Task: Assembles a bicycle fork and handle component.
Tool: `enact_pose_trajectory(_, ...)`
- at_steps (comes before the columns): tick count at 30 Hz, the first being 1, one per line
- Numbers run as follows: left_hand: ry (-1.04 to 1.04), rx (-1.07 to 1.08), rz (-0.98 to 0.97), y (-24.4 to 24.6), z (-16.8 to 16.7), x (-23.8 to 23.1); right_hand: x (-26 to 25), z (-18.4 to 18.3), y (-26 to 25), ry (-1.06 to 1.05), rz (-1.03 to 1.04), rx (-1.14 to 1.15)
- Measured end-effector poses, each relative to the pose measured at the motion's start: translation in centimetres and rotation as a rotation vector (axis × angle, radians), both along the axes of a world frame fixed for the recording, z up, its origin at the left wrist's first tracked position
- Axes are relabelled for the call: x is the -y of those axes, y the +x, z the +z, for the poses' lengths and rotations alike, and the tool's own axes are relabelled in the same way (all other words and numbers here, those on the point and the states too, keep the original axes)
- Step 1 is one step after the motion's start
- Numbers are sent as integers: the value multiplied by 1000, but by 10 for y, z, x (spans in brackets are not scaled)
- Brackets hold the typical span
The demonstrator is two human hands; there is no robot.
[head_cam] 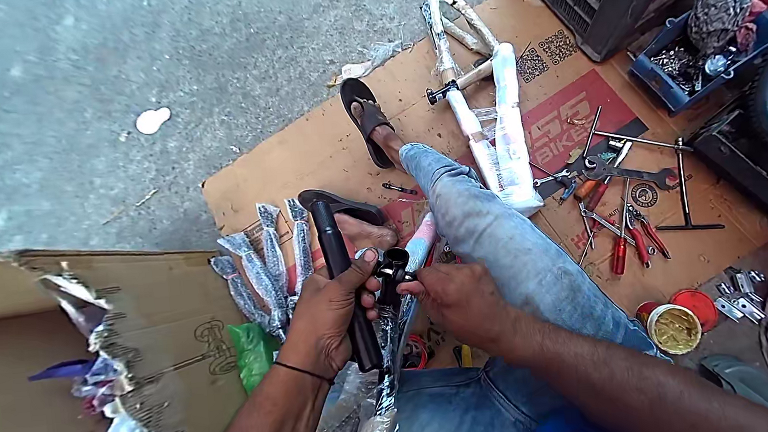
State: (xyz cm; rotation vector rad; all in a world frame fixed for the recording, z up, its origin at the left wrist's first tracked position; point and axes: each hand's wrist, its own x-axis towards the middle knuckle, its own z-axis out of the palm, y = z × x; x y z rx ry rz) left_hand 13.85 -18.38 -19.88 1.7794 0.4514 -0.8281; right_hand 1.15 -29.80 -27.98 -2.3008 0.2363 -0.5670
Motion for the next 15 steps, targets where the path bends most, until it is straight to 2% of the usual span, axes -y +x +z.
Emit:
enact_pose_trajectory(2,-4,1,-1,1,0,0,-6,7,0,224,-3,-108)
enact_pose_trajectory(3,0,2,0,1,1,-1,-8,12,0,409,11,-175)
enact_pose_trajectory(7,-16,9,-2,1,3,-1,3,50,9,1547,90,-582)
enact_pose_trajectory(8,-20,9,-3,0,2,-1,6,56,11,1731,62,-657)
enact_pose_trajectory(9,-20,9,3,0,1,0,8,57,11,1832,38,-697)
enact_pose_trajectory(11,-18,6,9,0,-1,0,9,53,10,1901,46,-712)
enact_pose_trajectory(15,35,52,-46,1,-1,0,18,34,4,1758,246,-715)
